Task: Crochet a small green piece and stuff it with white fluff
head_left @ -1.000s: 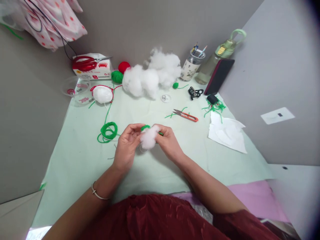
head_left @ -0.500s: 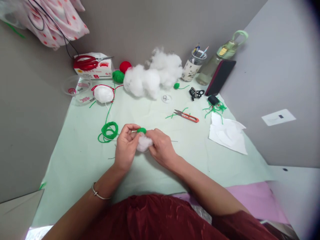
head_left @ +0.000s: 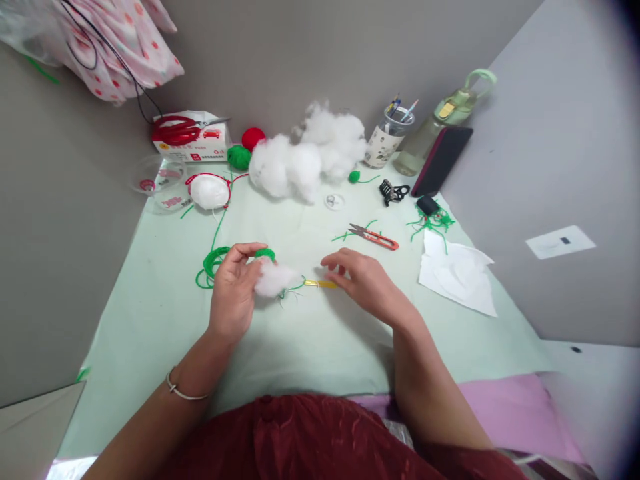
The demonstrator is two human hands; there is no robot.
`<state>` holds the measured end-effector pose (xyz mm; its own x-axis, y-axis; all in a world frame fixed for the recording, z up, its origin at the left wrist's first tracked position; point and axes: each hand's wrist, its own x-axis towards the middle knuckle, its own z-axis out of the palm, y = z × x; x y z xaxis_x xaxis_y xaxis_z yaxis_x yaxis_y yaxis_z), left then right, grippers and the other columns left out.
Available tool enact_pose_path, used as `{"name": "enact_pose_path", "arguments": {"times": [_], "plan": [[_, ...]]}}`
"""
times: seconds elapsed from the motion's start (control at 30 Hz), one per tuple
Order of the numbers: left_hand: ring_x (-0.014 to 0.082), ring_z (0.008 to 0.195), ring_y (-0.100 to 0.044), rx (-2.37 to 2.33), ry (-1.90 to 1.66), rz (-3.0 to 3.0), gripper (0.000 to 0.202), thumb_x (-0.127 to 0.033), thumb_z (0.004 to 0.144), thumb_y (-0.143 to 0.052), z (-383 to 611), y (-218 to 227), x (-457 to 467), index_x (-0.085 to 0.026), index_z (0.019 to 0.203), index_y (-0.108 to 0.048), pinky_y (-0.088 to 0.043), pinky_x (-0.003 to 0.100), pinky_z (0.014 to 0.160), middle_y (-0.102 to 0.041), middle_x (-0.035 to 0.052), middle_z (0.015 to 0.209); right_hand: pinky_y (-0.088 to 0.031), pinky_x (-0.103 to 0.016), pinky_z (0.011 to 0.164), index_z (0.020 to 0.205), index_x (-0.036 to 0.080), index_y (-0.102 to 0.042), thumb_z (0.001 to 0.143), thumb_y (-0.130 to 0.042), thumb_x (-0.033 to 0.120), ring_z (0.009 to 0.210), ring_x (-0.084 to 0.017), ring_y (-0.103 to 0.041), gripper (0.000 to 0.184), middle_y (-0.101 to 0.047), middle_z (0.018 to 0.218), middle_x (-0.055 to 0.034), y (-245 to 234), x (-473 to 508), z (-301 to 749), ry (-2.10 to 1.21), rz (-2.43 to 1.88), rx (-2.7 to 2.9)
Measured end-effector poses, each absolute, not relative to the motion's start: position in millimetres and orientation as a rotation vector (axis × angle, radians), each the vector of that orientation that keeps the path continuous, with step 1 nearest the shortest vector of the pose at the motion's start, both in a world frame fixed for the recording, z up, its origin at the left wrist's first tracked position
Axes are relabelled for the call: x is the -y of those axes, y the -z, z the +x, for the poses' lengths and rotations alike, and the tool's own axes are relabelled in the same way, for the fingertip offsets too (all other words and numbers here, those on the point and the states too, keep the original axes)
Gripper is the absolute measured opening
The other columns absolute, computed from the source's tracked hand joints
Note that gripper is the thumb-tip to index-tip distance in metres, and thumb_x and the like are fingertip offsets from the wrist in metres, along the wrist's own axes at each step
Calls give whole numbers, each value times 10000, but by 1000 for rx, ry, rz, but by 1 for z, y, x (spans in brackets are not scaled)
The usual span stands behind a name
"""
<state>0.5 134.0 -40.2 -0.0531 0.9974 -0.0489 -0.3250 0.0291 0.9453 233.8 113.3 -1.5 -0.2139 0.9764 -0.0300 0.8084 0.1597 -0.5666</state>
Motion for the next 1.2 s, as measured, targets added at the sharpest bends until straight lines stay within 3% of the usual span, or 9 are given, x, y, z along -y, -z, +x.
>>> {"name": "enact_pose_path", "arguments": {"times": [0.23, 0.37, 0.43, 0.53, 0.67, 0.8, 0.97, 1.07, 1.2], "plan": [[135, 671, -640, -1033, -1292, 936, 243, -304, 857, -809, 0, 42, -130, -207, 1068, -735, -517, 247, 616, -695, 5, 850, -311, -309, 661, 1137, 214, -682, 967, -511, 54, 882, -205, -632, 290, -716, 1026, -81, 9, -109, 219, -544, -1831, 2512], [132, 733, -636, -1047, -1292, 961, 252, -248, 833, -820, 2, 45, -127, -221, 1060, -716, -518, 245, 648, -681, 19, 973, -282, -328, 637, 1047, 179, -658, 929, -437, 6, 857, -226, -603, 305, -676, 1000, -114, 11, -113, 222, -446, -1961, 2430], [124, 740, -619, -1057, -1302, 972, 252, -230, 818, -823, 3, 46, -127, -225, 1038, -700, -502, 236, 638, -670, 23, 1027, -272, -336, 630, 1039, 158, -634, 952, -392, 29, 830, -233, -586, 288, -656, 1050, -155, 10, -115, 226, -366, -2044, 2323], [119, 677, -583, -1058, -1286, 984, 210, -228, 827, -802, 4, 44, -127, -221, 1007, -692, -467, 231, 579, -654, 11, 941, -301, -329, 642, 1126, 155, -597, 989, -390, 109, 788, -228, -575, 253, -664, 1086, -157, 8, -116, 228, -350, -2028, 2120], [118, 632, -571, -1066, -1279, 988, 196, -231, 824, -790, 5, 42, -126, -219, 986, -681, -459, 230, 552, -641, -4, 871, -349, -317, 686, 1332, 177, -561, 1031, -375, 187, 713, -209, -572, 354, -681, 835, -53, -1, -110, 228, -675, -1823, 2194], [116, 633, -573, -1095, -1300, 980, 199, -229, 823, -787, 4, 40, -128, -215, 986, -675, -454, 224, 558, -638, -11, 858, -385, -286, 696, 1219, 175, -703, 1078, -413, 293, 689, -155, -555, 343, -675, 790, -33, -18, -106, 232, -1246, -1506, 2381], [129, 685, -600, -1144, -1379, 951, 203, -212, 792, -792, 4, 39, -131, -209, 957, -674, -469, 241, 615, -659, -9, 870, -362, -215, 534, 1393, 99, -632, 1083, -498, 405, 513, -89, -432, 457, -500, 588, 71, -24, -103, 245, -1948, -820, 2057], [143, 763, -618, -1172, -1464, 913, 221, -207, 765, -810, 2, 40, -135, -209, 944, -680, -481, 251, 677, -666, -4, 889, -361, -205, 502, 1452, 64, -568, 1063, -556, 412, 464, -78, -408, 522, -454, 548, 97, -19, -102, 252, -2146, -591, 1778], [143, 807, -605, -1208, -1604, 835, 236, -194, 740, -810, -9, 40, -147, -208, 935, -677, -481, 257, 725, -655, -2, 901, -361, -216, 523, 1516, 98, -510, 1062, -536, 361, 471, -84, -386, 525, -439, 546, 107, -18, -103, 252, -2101, -728, 1785]]}}
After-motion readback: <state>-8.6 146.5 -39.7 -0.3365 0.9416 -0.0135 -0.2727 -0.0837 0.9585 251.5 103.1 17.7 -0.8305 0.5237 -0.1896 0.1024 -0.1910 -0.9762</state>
